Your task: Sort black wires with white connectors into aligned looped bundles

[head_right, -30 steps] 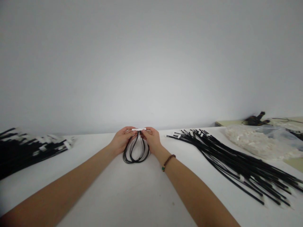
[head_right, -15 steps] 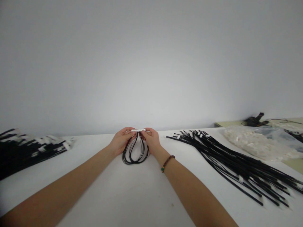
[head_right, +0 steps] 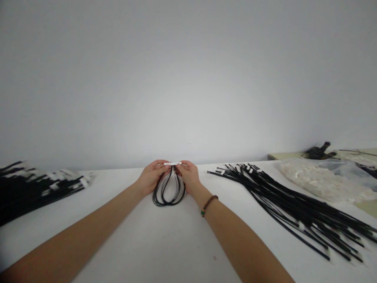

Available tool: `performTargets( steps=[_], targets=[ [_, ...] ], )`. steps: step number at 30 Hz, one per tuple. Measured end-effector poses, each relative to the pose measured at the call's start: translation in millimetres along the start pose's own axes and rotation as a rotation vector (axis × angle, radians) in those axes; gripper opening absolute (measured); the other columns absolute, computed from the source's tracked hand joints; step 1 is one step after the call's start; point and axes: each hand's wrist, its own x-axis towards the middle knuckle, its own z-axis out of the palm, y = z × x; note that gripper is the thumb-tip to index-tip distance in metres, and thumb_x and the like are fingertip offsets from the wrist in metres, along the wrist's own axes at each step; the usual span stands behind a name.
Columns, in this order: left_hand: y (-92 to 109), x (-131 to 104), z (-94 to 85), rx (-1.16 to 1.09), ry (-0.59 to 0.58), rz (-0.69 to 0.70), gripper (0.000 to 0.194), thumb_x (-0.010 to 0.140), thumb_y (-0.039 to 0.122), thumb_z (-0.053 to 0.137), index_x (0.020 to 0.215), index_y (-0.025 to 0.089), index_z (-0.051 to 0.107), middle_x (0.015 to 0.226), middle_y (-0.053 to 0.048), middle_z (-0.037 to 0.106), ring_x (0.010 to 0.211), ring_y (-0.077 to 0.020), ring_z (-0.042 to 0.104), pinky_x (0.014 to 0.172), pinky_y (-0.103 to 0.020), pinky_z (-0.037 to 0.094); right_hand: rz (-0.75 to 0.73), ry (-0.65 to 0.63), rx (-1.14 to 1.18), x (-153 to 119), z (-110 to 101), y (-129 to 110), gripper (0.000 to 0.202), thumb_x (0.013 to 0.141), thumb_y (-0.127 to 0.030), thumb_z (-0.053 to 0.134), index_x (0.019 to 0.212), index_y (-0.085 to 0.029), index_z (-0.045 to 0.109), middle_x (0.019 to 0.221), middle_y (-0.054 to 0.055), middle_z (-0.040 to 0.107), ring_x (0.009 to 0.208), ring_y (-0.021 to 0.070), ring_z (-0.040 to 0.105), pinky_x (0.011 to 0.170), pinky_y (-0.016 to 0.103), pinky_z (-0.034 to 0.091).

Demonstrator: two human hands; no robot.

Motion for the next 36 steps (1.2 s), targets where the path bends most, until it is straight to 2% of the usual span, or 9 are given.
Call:
performTargets(
  steps=[16, 36],
  targets=[
    [-1.4, 0.0, -1.3, 0.001, -0.015, 0.014, 0.028, 0.051, 0.014, 0.07, 0.074, 0.012, 0.054, 0.07, -0.003, 0.061, 0.064, -0.0091, 0.057, 0.065, -0.02, 0.045, -0.024, -0.029, -0.018, 1.9, -2.3, 2.4, 0.031, 0.054, -0.029, 0.067, 0.076, -0.014, 0.052, 0.059, 0.0, 0.059, 0.053, 0.0101, 0.053, 0.051, 0.021, 0.04],
    [-2.4, 1.3, -2.5, 0.0, -0.022, 0.022, 0.027, 0.053, 0.015, 0.07, 0.075, 0.012, 0.055, 0.07, -0.003, 0.061, 0.065, -0.0098, 0.058, 0.066, -0.021, 0.046, -0.018, -0.001, -0.029, 0.2, -1.0, 0.1, 0.032, 0.053, -0.029, 0.067, 0.077, -0.014, 0.052, 0.059, 0.0, 0.06, 0.053, 0.0107, 0.054, 0.052, 0.022, 0.042]
  ],
)
